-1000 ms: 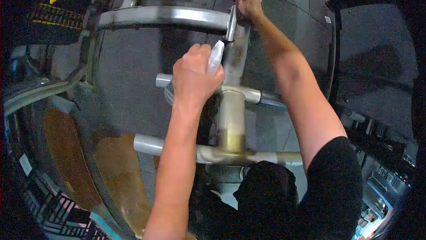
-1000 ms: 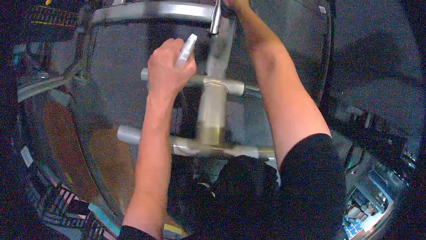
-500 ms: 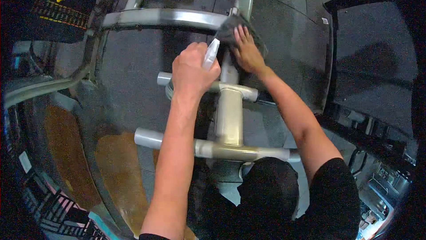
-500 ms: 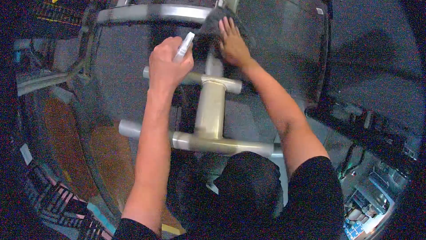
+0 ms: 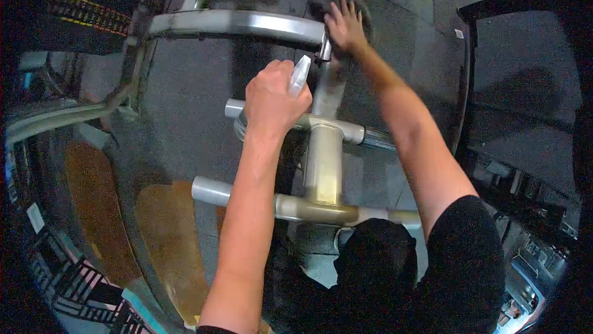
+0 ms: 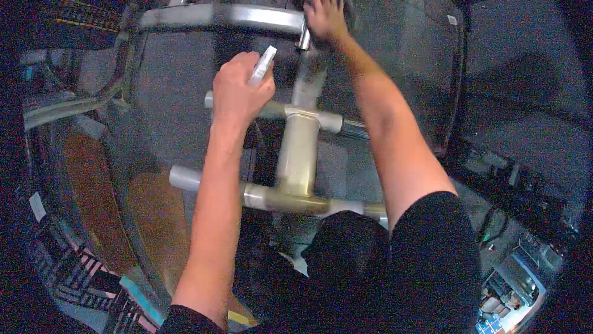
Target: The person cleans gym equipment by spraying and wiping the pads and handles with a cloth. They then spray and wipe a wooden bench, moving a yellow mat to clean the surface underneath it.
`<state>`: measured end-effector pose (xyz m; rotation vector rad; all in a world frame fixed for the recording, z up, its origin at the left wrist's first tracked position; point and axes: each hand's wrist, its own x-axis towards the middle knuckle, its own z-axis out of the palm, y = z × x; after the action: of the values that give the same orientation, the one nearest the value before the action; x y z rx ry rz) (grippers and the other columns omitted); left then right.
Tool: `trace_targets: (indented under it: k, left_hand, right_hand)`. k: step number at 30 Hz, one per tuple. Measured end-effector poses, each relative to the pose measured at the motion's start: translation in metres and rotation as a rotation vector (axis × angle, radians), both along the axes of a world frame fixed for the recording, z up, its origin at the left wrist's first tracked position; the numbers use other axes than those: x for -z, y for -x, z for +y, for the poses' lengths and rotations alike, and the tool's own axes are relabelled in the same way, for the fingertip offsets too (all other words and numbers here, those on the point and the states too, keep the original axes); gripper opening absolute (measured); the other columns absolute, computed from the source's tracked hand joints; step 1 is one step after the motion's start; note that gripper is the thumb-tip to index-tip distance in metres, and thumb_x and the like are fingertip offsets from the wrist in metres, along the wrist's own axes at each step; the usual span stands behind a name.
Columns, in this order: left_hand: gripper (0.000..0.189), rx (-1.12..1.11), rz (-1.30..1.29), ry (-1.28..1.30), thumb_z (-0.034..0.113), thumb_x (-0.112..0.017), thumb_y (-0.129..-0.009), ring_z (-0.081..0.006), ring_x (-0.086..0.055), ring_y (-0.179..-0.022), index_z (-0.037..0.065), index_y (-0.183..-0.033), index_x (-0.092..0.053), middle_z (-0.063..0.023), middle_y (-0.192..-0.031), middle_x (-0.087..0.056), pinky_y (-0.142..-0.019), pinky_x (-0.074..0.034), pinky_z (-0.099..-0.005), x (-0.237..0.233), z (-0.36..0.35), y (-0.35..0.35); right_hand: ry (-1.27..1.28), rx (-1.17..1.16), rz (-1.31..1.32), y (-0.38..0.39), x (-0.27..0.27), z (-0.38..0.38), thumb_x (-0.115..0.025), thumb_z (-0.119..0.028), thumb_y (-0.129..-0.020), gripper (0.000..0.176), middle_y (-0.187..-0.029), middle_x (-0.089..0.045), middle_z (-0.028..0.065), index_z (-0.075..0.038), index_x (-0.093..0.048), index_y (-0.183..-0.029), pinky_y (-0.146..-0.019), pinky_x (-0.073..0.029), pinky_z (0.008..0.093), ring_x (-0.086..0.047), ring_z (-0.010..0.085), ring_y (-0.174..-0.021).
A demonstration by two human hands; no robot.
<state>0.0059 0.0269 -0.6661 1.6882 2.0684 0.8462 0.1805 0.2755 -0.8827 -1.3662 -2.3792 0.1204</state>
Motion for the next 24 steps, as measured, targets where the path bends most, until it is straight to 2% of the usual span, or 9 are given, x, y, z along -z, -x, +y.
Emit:
trace_targets:
  k: [1,2,5,7,9,13,15,20,24]
  left_hand:
    - [0.019,-0.008,0.015,0.011,0.019,-0.070,-0.076,-0.0432,-0.067,-0.084,0.003,-0.083,-0.065,-0.0192,-0.088,-0.066,-0.077,-0.055,-0.0518,0.001,0.000,0.000]
    - [0.019,-0.016,0.030,0.022,0.020,-0.070,-0.076,-0.0430,-0.068,-0.084,0.003,-0.083,-0.065,-0.0192,-0.088,-0.067,-0.078,-0.055,-0.0516,0.001,0.000,-0.001]
    - [0.020,-0.019,0.031,-0.028,0.020,-0.070,-0.076,-0.0421,-0.068,-0.086,0.003,-0.084,-0.066,-0.0193,-0.089,-0.068,-0.079,-0.056,-0.0513,0.005,-0.001,0.001]
    - [0.020,-0.035,0.029,-0.028,0.021,-0.071,-0.076,-0.0416,-0.068,-0.085,0.003,-0.085,-0.067,-0.0191,-0.089,-0.068,-0.079,-0.056,-0.0508,0.004,-0.003,0.000]
    - [0.023,-0.028,0.020,-0.115,0.025,-0.071,-0.085,-0.0435,-0.066,-0.081,0.004,-0.080,-0.065,-0.0199,-0.085,-0.068,-0.072,-0.053,-0.0506,0.007,-0.002,-0.001]
    - [0.022,0.017,-0.013,-0.068,0.024,-0.073,-0.085,-0.0434,-0.066,-0.080,0.004,-0.081,-0.065,-0.0201,-0.085,-0.067,-0.070,-0.052,-0.0497,0.003,-0.005,-0.004]
    - [0.021,-0.011,-0.040,-0.080,0.022,-0.074,-0.085,-0.0432,-0.065,-0.078,0.004,-0.081,-0.065,-0.0199,-0.082,-0.065,-0.069,-0.051,-0.0492,0.000,-0.001,-0.004]
    - [0.020,0.009,-0.016,-0.026,0.019,-0.073,-0.086,-0.0436,-0.062,-0.074,0.003,-0.081,-0.062,-0.0190,-0.080,-0.062,-0.067,-0.048,-0.0494,-0.005,-0.001,-0.005]
    - [0.019,0.007,-0.023,0.011,0.018,-0.072,-0.086,-0.0433,-0.062,-0.076,0.002,-0.082,-0.063,-0.0188,-0.080,-0.062,-0.068,-0.048,-0.0490,-0.004,-0.001,-0.004]
  right_hand:
    - [0.028,-0.001,0.044,-0.003,-0.009,-0.035,-0.047,-0.049,-0.103,0.073,-0.164,-0.026,0.0276,-0.007,-0.030,-0.160,-0.121,-0.018,0.0673,-0.022,0.0485,-0.153]
    - [0.141,-0.017,-0.078,-0.007,-0.019,-0.067,-0.050,-0.046,-0.103,0.076,-0.165,-0.022,0.0304,-0.007,-0.024,-0.162,-0.120,-0.018,0.0678,-0.018,0.0500,-0.153]
    - [0.310,-0.174,-0.073,-0.029,-0.052,-0.171,-0.051,-0.038,-0.104,0.077,-0.169,-0.005,0.0280,-0.003,-0.017,-0.163,-0.122,-0.016,0.0659,-0.006,0.0478,-0.156]
    - [0.439,-0.168,-0.094,-0.037,-0.057,-0.192,-0.047,-0.041,-0.105,0.077,-0.169,-0.005,0.0269,0.000,-0.016,-0.163,-0.124,-0.015,0.0631,-0.003,0.0452,-0.157]
    - [0.369,-0.139,-0.083,-0.029,-0.053,-0.187,-0.046,-0.041,-0.106,0.076,-0.169,-0.007,0.0266,0.000,-0.017,-0.162,-0.124,-0.016,0.0615,-0.006,0.0450,-0.157]
    - [0.151,-0.057,-0.001,-0.010,-0.034,-0.132,-0.040,-0.048,-0.106,0.076,-0.168,-0.016,0.0263,0.001,-0.021,-0.161,-0.124,-0.015,0.0599,-0.011,0.0450,-0.156]
    - [0.178,0.065,0.089,0.005,-0.030,-0.079,-0.038,-0.050,-0.106,0.075,-0.167,-0.022,0.0260,-0.001,-0.025,-0.161,-0.124,-0.014,0.0616,-0.016,0.0452,-0.156]
    - [0.115,0.095,-0.049,0.015,-0.015,0.036,-0.035,-0.054,-0.104,0.073,-0.167,-0.025,0.0224,-0.008,-0.029,-0.161,-0.125,-0.011,0.0605,-0.018,0.0430,-0.156]
    - [0.080,0.081,-0.150,0.018,-0.015,0.045,-0.037,-0.052,-0.104,0.071,-0.167,-0.026,0.0194,-0.012,-0.031,-0.161,-0.126,-0.011,0.0588,-0.020,0.0411,-0.156]
